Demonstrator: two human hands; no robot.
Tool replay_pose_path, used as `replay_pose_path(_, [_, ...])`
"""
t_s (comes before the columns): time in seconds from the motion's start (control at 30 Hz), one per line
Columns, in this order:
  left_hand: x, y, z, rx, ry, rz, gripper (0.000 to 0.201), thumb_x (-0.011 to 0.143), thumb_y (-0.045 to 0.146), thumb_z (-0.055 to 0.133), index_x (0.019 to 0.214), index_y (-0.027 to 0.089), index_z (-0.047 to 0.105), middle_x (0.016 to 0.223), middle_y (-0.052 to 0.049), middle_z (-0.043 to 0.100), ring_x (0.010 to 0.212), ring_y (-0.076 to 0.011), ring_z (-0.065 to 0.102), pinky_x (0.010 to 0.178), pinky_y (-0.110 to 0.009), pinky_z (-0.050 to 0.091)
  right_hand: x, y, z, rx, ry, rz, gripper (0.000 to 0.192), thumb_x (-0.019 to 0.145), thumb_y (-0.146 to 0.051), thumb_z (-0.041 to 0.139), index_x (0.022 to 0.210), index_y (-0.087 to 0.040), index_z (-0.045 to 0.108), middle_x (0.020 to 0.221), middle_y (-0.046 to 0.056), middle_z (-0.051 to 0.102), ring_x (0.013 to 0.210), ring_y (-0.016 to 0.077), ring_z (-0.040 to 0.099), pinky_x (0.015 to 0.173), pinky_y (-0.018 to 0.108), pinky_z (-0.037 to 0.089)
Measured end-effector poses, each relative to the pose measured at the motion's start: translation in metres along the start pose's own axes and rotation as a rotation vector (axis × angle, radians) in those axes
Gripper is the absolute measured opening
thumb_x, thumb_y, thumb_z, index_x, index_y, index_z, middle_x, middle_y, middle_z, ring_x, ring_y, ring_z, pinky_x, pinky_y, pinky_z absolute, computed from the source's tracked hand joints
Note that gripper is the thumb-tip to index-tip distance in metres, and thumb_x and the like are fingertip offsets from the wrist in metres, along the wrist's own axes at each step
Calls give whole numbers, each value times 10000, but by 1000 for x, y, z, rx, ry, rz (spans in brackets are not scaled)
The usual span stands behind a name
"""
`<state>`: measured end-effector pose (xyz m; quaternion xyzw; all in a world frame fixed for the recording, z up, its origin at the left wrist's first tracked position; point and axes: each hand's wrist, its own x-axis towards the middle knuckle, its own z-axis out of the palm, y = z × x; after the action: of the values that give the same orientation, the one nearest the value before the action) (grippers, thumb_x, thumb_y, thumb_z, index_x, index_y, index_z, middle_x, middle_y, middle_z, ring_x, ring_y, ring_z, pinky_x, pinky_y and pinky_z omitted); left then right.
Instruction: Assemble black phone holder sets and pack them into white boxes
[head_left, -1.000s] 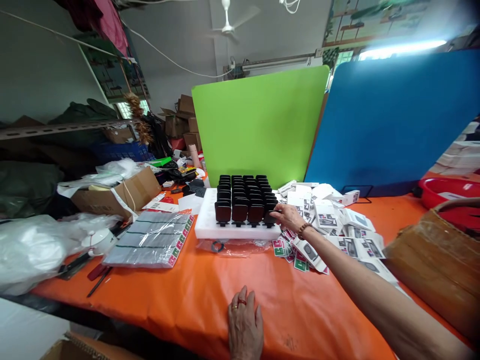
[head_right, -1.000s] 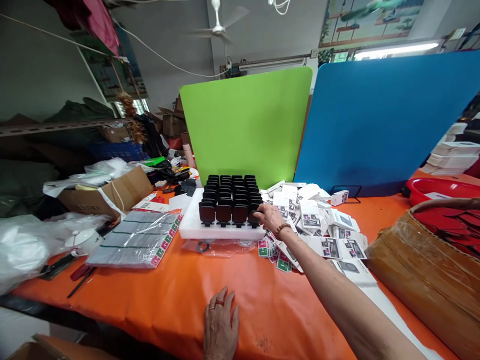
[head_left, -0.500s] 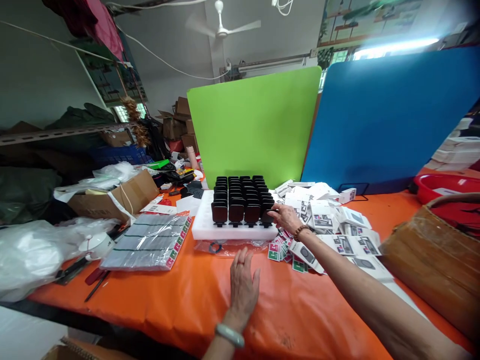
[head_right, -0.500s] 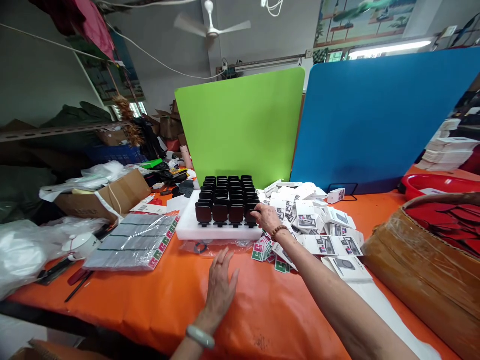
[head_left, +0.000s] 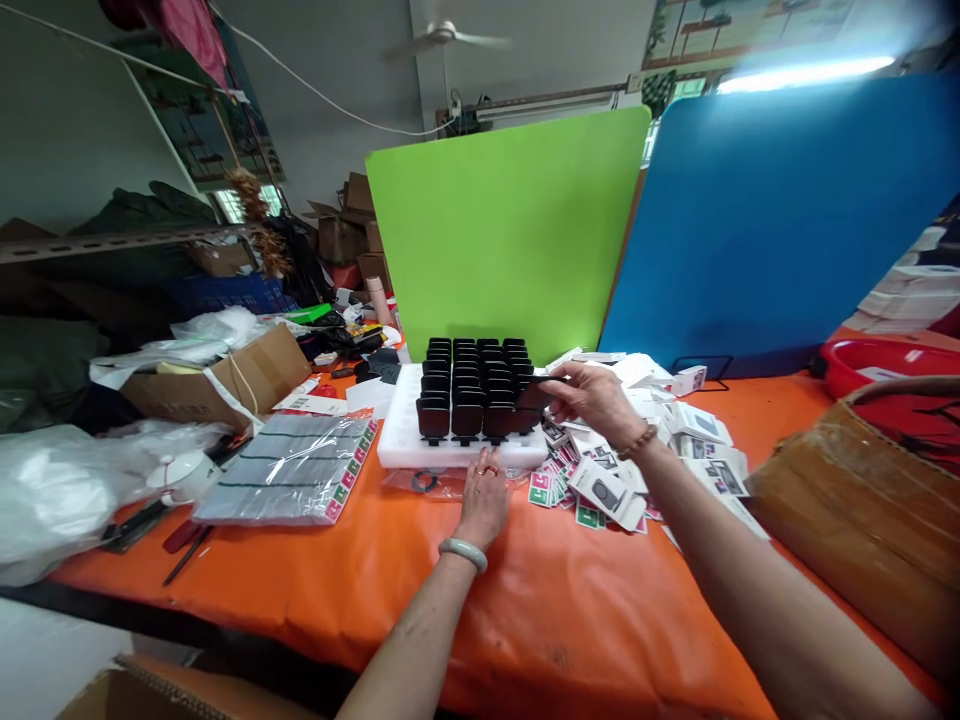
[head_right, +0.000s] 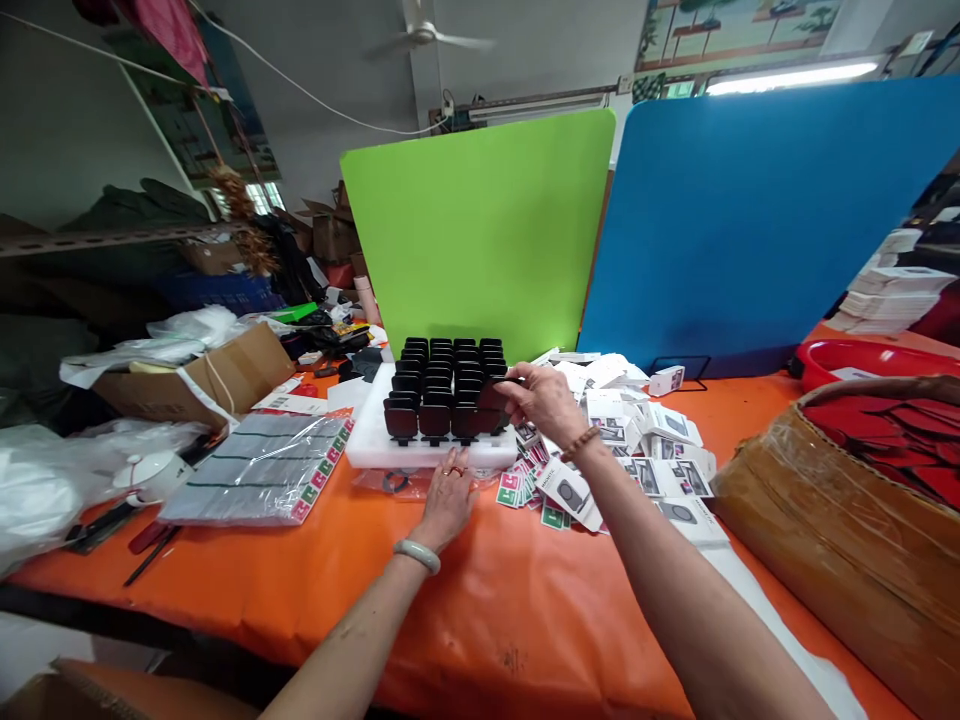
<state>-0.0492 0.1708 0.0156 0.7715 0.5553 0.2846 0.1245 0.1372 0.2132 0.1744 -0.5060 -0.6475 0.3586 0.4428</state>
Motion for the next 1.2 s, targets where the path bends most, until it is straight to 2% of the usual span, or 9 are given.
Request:
replay_pose_path(0.1, [-3, 10, -11, -181, 3, -81, 297, 897, 181, 420, 1079, 141, 651, 1337, -153, 565, 1326, -282, 423, 1119, -505, 288, -30, -21, -29, 135, -255, 32, 320, 697, -451, 731, 808, -188, 587, 547, -1, 655, 450, 143, 617, 420, 217, 467])
replay_pose_path(0.2, [-30, 33, -23, -424, -67, -171, 505, 984, 379, 216, 1126, 112, 620, 1161, -179, 662, 1100, -261, 619, 978, -473, 452, -73, -13, -41, 319, -441, 88, 386, 690, -523, 727, 825, -196, 571, 565, -5, 652, 496, 154, 628, 503, 259, 510])
replay_pose_path(0.23, [-43, 44, -27, -560, -143, -195, 581, 978, 472, 179, 1127, 122, 617, 1095, -162, 690, 989, -240, 670, 900, -437, 506, -87, -5, -39, 391, -473, 113, 421, 686, -568, 714, 828, -200, 567, 561, -9, 637, 484, 152, 613, 502, 269, 506])
replay_pose_path(0.3, [-71, 66, -36, -1256, -498, -373, 703, 909, 650, 231, 1121, 99, 612, 1093, -191, 685, 945, -270, 685, 867, -456, 514, -112, 12, -30, 512, -494, 155, 496, 679, -669, 662, 814, -202, 568, 575, -6, 607, 471, 145, 573, 485, 274, 484])
replay_pose_path(0.33, [-84, 77, -39, -1475, -625, -462, 761, 879, 700, 237, 1105, 81, 617, 1059, -201, 692, 916, -273, 692, 848, -446, 520, -122, 21, -24, 559, -488, 168, 520, 686, -702, 630, 809, -201, 574, 600, 1, 597, 486, 142, 560, 489, 273, 475])
replay_pose_path(0.4, [-105, 94, -45, -1717, -739, -610, 739, 875, 690, 303, 1054, 51, 628, 961, -202, 713, 817, -253, 708, 777, -385, 537, -139, 36, -8, 632, -458, 186, 502, 728, -691, 595, 804, -195, 587, 663, 13, 583, 557, 140, 553, 534, 264, 468])
replay_pose_path(0.57, [-128, 108, -48, -1791, -712, -776, 554, 937, 541, 354, 1131, 65, 561, 945, -198, 726, 778, -256, 717, 699, -363, 535, -162, 59, 21, 668, -351, 246, 335, 726, -475, 702, 876, -195, 595, 772, -1, 555, 668, 124, 521, 595, 227, 422])
replay_pose_path(0.77, [-139, 108, -45, -1831, -666, -849, 592, 926, 593, 308, 1159, 96, 530, 957, -192, 721, 758, -289, 717, 736, -453, 532, -177, 66, 32, 699, -294, 295, 474, 752, -427, 704, 1157, -246, 538, 814, -21, 565, 678, 118, 508, 587, 230, 393])
replay_pose_path(1.2, [-151, 106, -41, -1855, -570, -1006, 604, 926, 578, 336, 1025, 52, 616, 888, -167, 713, 642, -219, 677, 630, -335, 521, -182, 66, 36, 785, -251, 297, 363, 734, -401, 746, 1021, -211, 631, 836, 2, 614, 710, 132, 532, 644, 258, 412])
